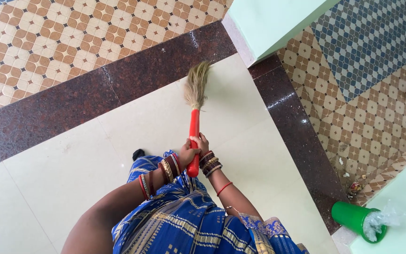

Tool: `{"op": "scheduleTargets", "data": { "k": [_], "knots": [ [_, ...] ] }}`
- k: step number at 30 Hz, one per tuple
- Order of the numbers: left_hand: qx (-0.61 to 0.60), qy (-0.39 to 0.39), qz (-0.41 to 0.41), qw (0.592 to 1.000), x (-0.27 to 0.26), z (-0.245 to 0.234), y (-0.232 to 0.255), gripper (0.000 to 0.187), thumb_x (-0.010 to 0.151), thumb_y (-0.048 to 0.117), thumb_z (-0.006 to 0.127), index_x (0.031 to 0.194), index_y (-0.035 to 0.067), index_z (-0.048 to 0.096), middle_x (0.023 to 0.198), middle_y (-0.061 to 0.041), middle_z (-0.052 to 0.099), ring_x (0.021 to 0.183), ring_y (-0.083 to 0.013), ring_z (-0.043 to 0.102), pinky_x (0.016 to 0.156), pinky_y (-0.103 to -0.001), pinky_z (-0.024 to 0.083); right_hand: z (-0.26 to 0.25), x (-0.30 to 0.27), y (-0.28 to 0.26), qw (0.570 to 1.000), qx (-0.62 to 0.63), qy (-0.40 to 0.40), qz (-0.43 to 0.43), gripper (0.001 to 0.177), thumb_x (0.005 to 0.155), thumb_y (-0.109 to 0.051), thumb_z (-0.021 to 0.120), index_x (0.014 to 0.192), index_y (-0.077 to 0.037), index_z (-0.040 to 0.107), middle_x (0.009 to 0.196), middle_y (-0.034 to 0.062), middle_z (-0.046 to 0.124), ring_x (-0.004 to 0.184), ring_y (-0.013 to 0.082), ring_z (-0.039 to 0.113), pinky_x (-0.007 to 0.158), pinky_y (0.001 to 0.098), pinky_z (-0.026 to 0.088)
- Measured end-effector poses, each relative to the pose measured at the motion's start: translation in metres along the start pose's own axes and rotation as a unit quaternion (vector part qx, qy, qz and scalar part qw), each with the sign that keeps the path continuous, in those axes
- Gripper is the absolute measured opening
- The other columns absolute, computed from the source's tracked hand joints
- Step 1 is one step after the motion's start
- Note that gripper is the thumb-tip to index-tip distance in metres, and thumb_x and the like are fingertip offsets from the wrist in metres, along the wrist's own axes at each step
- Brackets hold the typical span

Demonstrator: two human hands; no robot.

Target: The person sweeps the floor using a broom. They move the broom in a back-and-forth motion across the tiled surface, working across both plain and patterned areas of the floor.

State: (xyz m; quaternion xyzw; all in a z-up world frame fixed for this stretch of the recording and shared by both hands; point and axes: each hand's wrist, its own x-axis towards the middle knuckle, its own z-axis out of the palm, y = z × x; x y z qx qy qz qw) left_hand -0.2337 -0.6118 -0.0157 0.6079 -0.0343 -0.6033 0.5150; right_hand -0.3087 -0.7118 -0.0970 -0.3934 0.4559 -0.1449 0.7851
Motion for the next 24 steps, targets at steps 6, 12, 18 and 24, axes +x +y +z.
{"op": "scheduleTargets", "data": {
  "k": [6,12,18,24],
  "knots": [
    [0.079,-0.135,-0.006,0.988,0.01,0.0,-0.013,0.071,0.086,0.007,0.065,0.148,0.0,0.031,0.106,-0.021,0.068,0.079,-0.0267,0.072,0.066,-0.037,0.063,-0.015,-0.027,0.012,0.986,0.062,0.142,-0.057,0.029,0.085,-0.013,0.071,0.109,-0.004,0.058,0.088,0.0119,0.067,0.069,0.0219,0.065,0.06,0.0349,0.057],
    [0.137,-0.287,-0.11,0.942,0.074,0.022,-0.021,0.044,0.087,0.01,0.062,0.128,-0.003,0.054,0.097,-0.019,0.07,0.071,-0.027,0.071,0.062,-0.039,0.061,-0.045,-0.039,0.002,0.949,0.136,0.284,-0.017,0.031,0.081,-0.015,0.072,0.103,0.0,0.056,0.084,0.0135,0.066,0.066,0.0251,0.067,0.056,0.0381,0.06],
    [0.319,-0.397,-0.116,0.853,0.143,0.076,-0.021,0.026,0.093,0.018,0.062,0.103,-0.005,0.072,0.092,-0.019,0.075,0.073,-0.0242,0.072,0.07,-0.036,0.061,-0.083,-0.045,-0.028,0.947,0.204,0.211,0.132,0.03,0.089,-0.028,0.065,0.097,0.0,0.06,0.08,0.011,0.065,0.06,0.0241,0.063,0.045,0.0346,0.054],
    [0.319,-0.37,-0.091,0.868,0.169,0.076,0.013,0.022,0.091,0.015,0.064,0.101,-0.003,0.073,0.091,-0.016,0.076,0.077,-0.0239,0.073,0.073,-0.036,0.06,-0.075,0.003,-0.072,0.947,0.235,0.093,0.197,0.027,0.094,-0.031,0.056,0.096,-0.004,0.06,0.078,0.0086,0.066,0.057,0.0204,0.062,0.041,0.0292,0.051]
  ]
}}
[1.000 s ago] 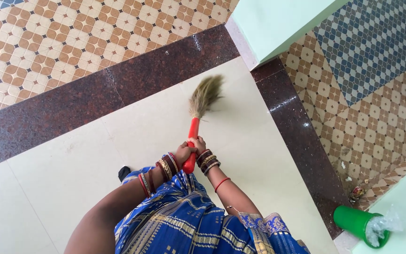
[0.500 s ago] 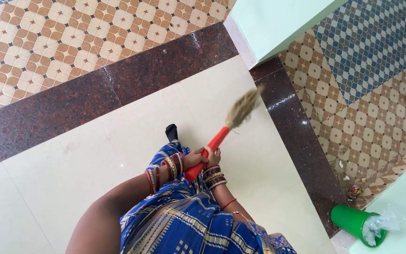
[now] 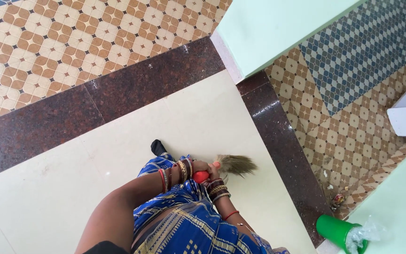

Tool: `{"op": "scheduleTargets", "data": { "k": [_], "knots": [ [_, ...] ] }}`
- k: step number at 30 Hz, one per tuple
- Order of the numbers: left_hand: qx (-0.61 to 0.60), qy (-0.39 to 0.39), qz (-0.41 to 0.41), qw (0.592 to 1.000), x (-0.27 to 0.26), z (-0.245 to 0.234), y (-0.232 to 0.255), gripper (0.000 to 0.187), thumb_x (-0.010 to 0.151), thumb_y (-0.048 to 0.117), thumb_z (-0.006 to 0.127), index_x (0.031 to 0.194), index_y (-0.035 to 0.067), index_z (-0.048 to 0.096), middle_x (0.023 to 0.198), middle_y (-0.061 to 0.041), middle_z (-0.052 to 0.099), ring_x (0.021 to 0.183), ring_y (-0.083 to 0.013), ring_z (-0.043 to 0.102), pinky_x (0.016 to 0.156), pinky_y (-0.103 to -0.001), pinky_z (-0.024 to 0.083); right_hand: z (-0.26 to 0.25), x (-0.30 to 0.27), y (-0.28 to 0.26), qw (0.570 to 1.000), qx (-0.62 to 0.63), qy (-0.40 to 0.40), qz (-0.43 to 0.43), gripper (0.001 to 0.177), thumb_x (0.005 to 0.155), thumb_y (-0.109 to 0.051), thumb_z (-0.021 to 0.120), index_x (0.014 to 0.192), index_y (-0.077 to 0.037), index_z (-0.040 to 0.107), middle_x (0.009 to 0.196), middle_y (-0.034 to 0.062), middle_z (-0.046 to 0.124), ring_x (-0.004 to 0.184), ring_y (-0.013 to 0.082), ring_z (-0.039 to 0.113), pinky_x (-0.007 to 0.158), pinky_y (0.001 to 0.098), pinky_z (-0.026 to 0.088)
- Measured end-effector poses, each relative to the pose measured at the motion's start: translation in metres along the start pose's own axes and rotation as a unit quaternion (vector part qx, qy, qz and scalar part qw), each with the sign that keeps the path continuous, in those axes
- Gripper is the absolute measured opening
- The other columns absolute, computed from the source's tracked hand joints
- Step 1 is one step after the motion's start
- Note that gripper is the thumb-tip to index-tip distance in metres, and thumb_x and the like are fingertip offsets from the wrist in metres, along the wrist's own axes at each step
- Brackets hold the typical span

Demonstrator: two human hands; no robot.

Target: The person sweeps the floor using a broom. They move the broom in a back-and-forth motion across the tiled surface, working across both plain and patterned areas of the floor.

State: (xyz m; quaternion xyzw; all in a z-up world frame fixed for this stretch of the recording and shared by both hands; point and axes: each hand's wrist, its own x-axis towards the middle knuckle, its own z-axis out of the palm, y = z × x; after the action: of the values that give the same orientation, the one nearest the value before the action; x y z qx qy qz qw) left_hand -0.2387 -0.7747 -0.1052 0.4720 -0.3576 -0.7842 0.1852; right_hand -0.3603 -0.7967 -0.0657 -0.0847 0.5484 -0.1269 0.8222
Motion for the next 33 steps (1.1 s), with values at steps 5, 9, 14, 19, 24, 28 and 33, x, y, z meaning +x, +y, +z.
{"op": "scheduleTargets", "data": {
  "k": [5,9,14,19,24,28,33],
  "knots": [
    [-0.251,0.13,-0.06,0.957,-0.015,-0.034,-0.001,0.019,0.088,0.009,0.066,0.1,-0.005,0.072,0.09,-0.016,0.075,0.077,-0.0248,0.073,0.071,-0.039,0.061,0.044,0.035,-0.027,0.992,-0.12,0.028,0.006,0.022,0.093,-0.031,0.064,0.088,-0.01,0.062,0.066,0.0029,0.06,0.04,0.0159,0.049,0.032,0.0277,0.041],
    [-0.396,0.181,0.008,0.9,-0.025,-0.063,-0.004,0.019,0.089,0.006,0.063,0.099,-0.01,0.066,0.085,-0.02,0.073,0.072,-0.0284,0.073,0.065,-0.039,0.063,0.082,0.069,-0.045,0.968,-0.247,0.018,-0.036,0.024,0.089,-0.028,0.066,0.081,-0.006,0.062,0.061,0.0036,0.056,0.04,0.0152,0.049,0.031,0.0281,0.037],
    [-0.458,0.267,0.044,0.847,-0.051,-0.105,-0.001,0.023,0.089,0.006,0.063,0.107,-0.01,0.061,0.087,-0.019,0.071,0.07,-0.0273,0.071,0.063,-0.039,0.062,0.137,0.105,-0.059,0.939,-0.341,-0.012,-0.034,0.02,0.088,-0.021,0.066,0.082,-0.003,0.061,0.065,0.0051,0.06,0.043,0.0162,0.054,0.034,0.0287,0.042],
    [-0.503,0.327,0.07,0.797,-0.096,-0.137,0.016,0.032,0.092,0.007,0.061,0.12,-0.008,0.053,0.096,-0.019,0.07,0.076,-0.026,0.071,0.066,-0.039,0.063,0.193,0.14,-0.063,0.915,-0.399,-0.059,-0.029,0.02,0.088,-0.022,0.068,0.09,-0.004,0.058,0.068,0.0053,0.059,0.045,0.0172,0.052,0.034,0.0301,0.041],
    [-0.526,0.369,0.123,0.756,-0.117,-0.146,0.029,0.04,0.091,0.006,0.059,0.129,-0.002,0.049,0.1,-0.018,0.068,0.078,-0.0246,0.07,0.069,-0.038,0.062,0.228,0.158,-0.059,0.903,-0.405,-0.121,-0.074,0.03,0.084,-0.016,0.069,0.106,0.001,0.058,0.087,0.0113,0.067,0.071,0.0204,0.066,0.062,0.0334,0.059],
    [-0.511,0.403,0.168,0.741,-0.132,-0.141,0.045,0.05,0.09,0.005,0.059,0.138,0.0,0.046,0.103,-0.017,0.066,0.08,-0.0231,0.069,0.07,-0.036,0.061,0.241,0.161,-0.06,0.896,-0.418,-0.108,-0.099,0.044,0.083,-0.014,0.071,0.12,0.001,0.052,0.097,0.012,0.067,0.08,0.0207,0.067,0.07,0.0346,0.06],
    [-0.444,0.402,0.149,0.787,-0.172,-0.14,0.069,0.069,0.09,0.007,0.061,0.152,0.004,0.03,0.114,-0.018,0.066,0.086,-0.0217,0.069,0.074,-0.034,0.061,0.244,0.154,-0.059,0.913,-0.361,-0.122,-0.147,0.05,0.082,-0.013,0.07,0.125,0.002,0.05,0.1,0.0136,0.066,0.08,0.0211,0.068,0.069,0.0342,0.06]
  ]
}}
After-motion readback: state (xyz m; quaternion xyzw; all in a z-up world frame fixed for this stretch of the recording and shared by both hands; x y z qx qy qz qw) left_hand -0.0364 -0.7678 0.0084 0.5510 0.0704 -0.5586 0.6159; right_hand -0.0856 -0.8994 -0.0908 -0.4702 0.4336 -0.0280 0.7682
